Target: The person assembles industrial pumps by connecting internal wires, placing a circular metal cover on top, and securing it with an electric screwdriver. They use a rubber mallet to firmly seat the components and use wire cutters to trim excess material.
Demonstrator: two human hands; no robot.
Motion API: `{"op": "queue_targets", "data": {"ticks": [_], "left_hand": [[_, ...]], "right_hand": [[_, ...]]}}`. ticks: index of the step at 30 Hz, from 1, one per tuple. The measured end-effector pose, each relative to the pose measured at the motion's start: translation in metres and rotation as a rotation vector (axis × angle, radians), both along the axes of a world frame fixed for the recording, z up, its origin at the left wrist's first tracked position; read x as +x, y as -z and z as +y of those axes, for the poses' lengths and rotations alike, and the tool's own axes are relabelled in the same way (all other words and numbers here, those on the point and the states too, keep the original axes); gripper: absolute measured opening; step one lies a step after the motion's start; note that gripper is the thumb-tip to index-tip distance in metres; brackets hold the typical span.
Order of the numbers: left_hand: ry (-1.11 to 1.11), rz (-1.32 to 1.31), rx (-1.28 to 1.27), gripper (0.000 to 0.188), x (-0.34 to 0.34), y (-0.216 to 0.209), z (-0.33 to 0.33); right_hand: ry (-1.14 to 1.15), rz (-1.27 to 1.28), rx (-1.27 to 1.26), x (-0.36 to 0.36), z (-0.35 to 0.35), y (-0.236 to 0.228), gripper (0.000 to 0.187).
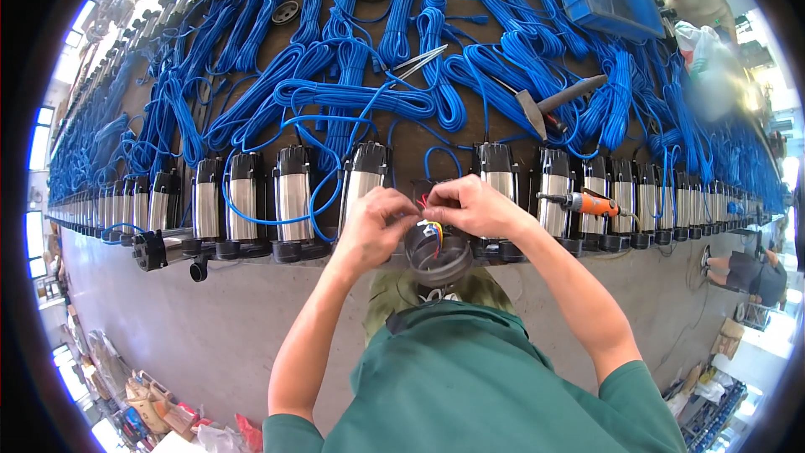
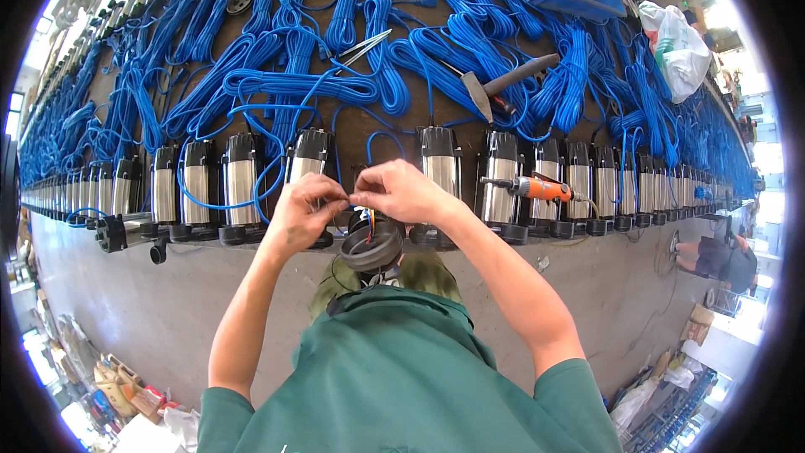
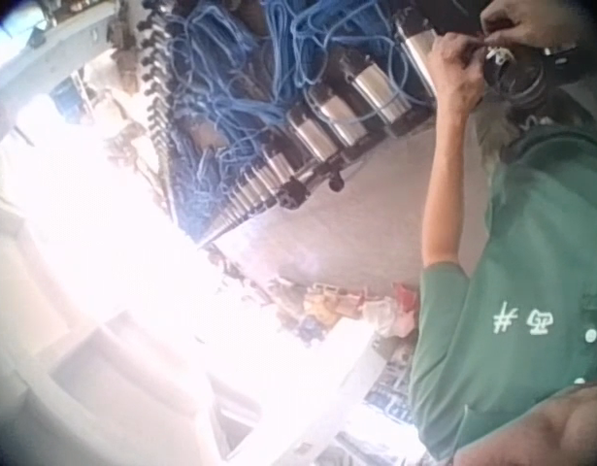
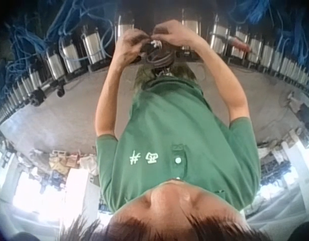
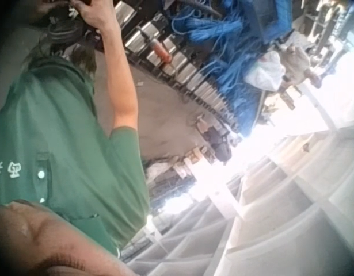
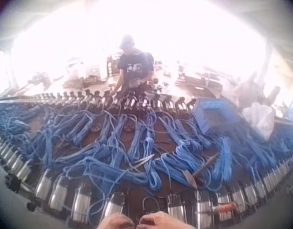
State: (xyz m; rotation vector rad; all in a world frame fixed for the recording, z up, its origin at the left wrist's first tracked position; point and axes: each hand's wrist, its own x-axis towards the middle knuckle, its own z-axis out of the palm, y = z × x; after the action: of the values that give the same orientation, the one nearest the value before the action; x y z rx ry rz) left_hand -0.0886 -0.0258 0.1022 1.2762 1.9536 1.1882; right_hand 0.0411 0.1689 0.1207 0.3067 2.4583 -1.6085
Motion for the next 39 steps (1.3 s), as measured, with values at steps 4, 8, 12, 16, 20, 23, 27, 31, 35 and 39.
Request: {"op": "queue_targets", "data": {"ticks": [4, 8, 12, 16, 20, 23, 27, 31, 35, 39], "left_hand": [[-0.084, -0.019, -0.042, 0.006, 0.015, 0.011, -0.011], [-0.222, -0.328, -0.018, 0.004, 0.022, 0.000, -0.013], [-0.185, -0.422, 0.008, 0.009, 0.024, -0.014, -0.008], [-0.118, -0.422, 0.025, 0.012, 0.023, -0.035, -0.001], [-0.081, -0.323, -0.047, 0.011, 0.017, -0.049, 0.001], [-0.096, -0.397, 0.025, 0.005, 0.018, -0.038, -0.005], [-0.172, -0.660, 0.056, 0.007, 0.020, 0.006, -0.023], [-0.191, -0.562, -0.087, 0.012, 0.025, 0.011, -0.029], [-0.186, -0.538, -0.055, 0.017, 0.041, -0.032, -0.010], [-0.104, -0.238, -0.122, 0.013, 0.036, -0.059, -0.008]], "right_hand": [[0.016, -0.170, -0.201, 0.013, 0.011, 0.019, 0.023], [0.132, -0.154, -0.451, 0.022, 0.018, 0.016, 0.022], [0.155, -0.093, -0.474, 0.013, 0.009, -0.023, 0.021], [0.035, 0.026, -0.271, 0.009, 0.004, -0.027, 0.019], [0.025, 0.072, -0.201, 0.010, 0.003, -0.031, 0.017], [0.026, 0.042, -0.230, 0.016, 0.009, -0.023, 0.019], [0.118, 0.013, -0.421, 0.026, 0.017, 0.014, 0.019], [0.135, -0.045, -0.417, 0.034, 0.010, 0.013, 0.018], [0.039, 0.101, -0.148, 0.022, -0.003, -0.016, 0.018], [-0.005, 0.106, -0.137, 0.017, 0.000, -0.027, 0.018]]}}
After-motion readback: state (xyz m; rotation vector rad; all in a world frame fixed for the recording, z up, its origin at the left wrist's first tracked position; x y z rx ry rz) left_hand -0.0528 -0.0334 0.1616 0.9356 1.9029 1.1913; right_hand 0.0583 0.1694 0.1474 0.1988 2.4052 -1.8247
